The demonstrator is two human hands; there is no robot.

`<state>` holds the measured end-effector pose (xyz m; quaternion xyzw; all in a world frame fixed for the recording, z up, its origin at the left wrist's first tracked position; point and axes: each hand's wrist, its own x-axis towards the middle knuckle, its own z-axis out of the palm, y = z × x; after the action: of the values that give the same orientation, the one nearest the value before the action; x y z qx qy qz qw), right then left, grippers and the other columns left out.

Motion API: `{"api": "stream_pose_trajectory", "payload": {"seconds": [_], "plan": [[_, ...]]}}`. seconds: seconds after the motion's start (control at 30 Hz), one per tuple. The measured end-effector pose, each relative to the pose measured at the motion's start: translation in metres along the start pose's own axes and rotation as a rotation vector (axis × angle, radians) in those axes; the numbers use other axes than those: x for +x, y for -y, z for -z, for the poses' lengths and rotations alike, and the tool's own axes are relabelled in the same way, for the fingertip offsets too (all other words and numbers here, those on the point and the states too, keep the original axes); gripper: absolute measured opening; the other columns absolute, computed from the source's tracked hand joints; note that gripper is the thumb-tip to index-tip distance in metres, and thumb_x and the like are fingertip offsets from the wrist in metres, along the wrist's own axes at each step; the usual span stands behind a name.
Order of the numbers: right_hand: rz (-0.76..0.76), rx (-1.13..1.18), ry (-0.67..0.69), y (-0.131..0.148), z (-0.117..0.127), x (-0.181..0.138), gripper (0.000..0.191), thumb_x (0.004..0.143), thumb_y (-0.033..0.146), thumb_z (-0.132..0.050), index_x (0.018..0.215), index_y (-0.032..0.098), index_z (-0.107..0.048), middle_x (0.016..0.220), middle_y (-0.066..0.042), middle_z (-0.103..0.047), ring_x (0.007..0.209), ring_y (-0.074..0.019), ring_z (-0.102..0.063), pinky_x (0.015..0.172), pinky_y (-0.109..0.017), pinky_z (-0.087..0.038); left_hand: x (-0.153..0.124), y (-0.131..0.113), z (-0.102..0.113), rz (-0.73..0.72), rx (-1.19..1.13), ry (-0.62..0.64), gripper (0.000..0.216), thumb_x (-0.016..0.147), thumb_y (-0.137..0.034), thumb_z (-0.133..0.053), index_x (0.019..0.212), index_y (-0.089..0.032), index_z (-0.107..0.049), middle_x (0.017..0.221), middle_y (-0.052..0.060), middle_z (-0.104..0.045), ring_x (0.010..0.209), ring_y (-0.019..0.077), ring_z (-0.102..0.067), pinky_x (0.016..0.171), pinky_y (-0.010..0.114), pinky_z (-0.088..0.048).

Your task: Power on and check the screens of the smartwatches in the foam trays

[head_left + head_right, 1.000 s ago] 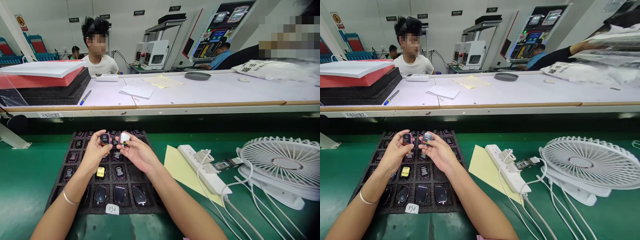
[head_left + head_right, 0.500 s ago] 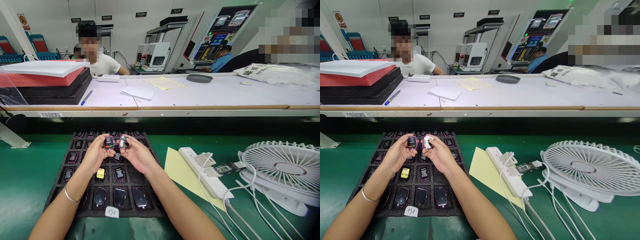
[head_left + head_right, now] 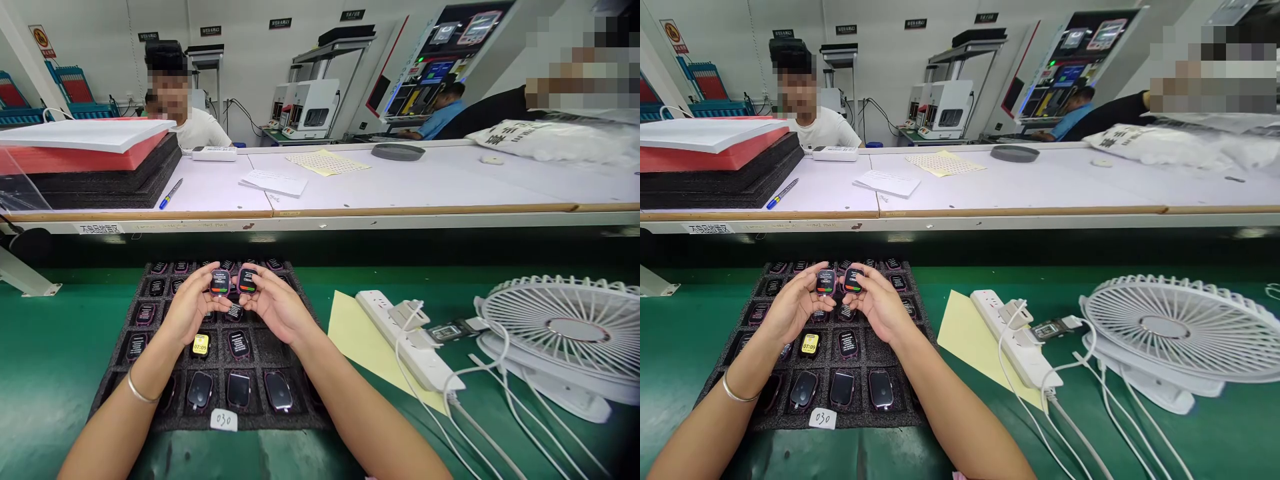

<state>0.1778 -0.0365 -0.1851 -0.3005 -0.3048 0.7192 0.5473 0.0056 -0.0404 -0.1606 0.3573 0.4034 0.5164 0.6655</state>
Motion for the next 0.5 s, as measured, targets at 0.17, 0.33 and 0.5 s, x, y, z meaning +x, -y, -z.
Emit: {"api": "stream_pose_trajectory", "payload": {"seconds": [0.17,0.33,0.5], "plan": [[0.055,-0.066,0.012,0.0021,-0.0012,-0.0029,0.038,0.070,0.020,-0.078,0.107,0.022,-0.066,0.092,-0.002,-0.076,0.060,-0.0122,-0.066,0.059,-0.027,-0.051,-0.0018,0.0006,0.0002,-0.044,0.029,0.047,0.045,0.075,-0.021,-0.070,0.118,-0.015,-0.062,0.084,0.003,-0.070,0.059,0.0173,-0.071,0.061,0.031,-0.060],[0.081,-0.106,0.026,0.0026,-0.0014,-0.0039,0.043,0.067,0.014,-0.075,0.108,0.022,-0.065,0.093,-0.001,-0.075,0.060,-0.0119,-0.066,0.060,-0.027,-0.051,-0.0034,0.0005,-0.0014,-0.070,0.053,0.048,0.046,0.070,-0.020,-0.071,0.115,-0.016,-0.062,0.089,0.003,-0.071,0.059,0.0171,-0.071,0.060,0.031,-0.061],[0.094,-0.128,0.035,-0.0001,-0.0019,-0.0036,0.042,0.070,0.014,-0.073,0.110,0.022,-0.065,0.089,-0.001,-0.073,0.061,-0.0118,-0.065,0.061,-0.027,-0.050,-0.0058,0.0005,-0.0029,-0.086,0.072,0.023,0.042,0.071,-0.023,-0.072,0.111,-0.017,-0.062,0.087,0.001,-0.069,0.059,0.0159,-0.071,0.060,0.030,-0.060]]}}
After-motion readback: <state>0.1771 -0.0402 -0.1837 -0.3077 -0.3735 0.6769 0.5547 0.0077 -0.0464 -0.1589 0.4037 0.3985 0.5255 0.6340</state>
